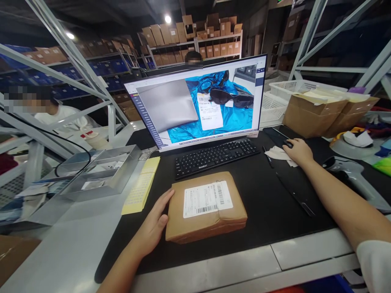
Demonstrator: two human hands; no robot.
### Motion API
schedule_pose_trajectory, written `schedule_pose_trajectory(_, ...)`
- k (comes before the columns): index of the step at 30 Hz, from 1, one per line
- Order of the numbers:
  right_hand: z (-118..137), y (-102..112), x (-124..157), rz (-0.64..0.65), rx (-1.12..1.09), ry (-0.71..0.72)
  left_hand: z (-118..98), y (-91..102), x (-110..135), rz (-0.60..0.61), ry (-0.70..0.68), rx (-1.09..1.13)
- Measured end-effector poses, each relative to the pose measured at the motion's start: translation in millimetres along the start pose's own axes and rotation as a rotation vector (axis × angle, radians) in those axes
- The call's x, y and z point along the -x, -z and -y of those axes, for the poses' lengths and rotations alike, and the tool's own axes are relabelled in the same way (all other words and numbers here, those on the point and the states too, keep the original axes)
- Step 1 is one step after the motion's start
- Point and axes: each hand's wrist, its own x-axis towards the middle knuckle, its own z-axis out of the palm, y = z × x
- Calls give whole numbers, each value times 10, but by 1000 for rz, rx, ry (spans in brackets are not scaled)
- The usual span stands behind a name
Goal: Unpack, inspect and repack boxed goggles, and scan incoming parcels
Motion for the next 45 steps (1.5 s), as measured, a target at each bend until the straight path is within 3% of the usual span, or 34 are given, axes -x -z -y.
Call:
schedule_pose_trajectory(22, -1, 7, -19, 23, -59, 26, -88, 58, -45, -35, 42, -59)
schedule_pose_trajectory(37, 43, 48, -27, -10, -43, 109, 3, 19, -96, -149, -3, -121)
schedule_pose_trajectory(45, -8, -7, -147, -35, -42, 95, 206, -18, -71, -127, 19, -183)
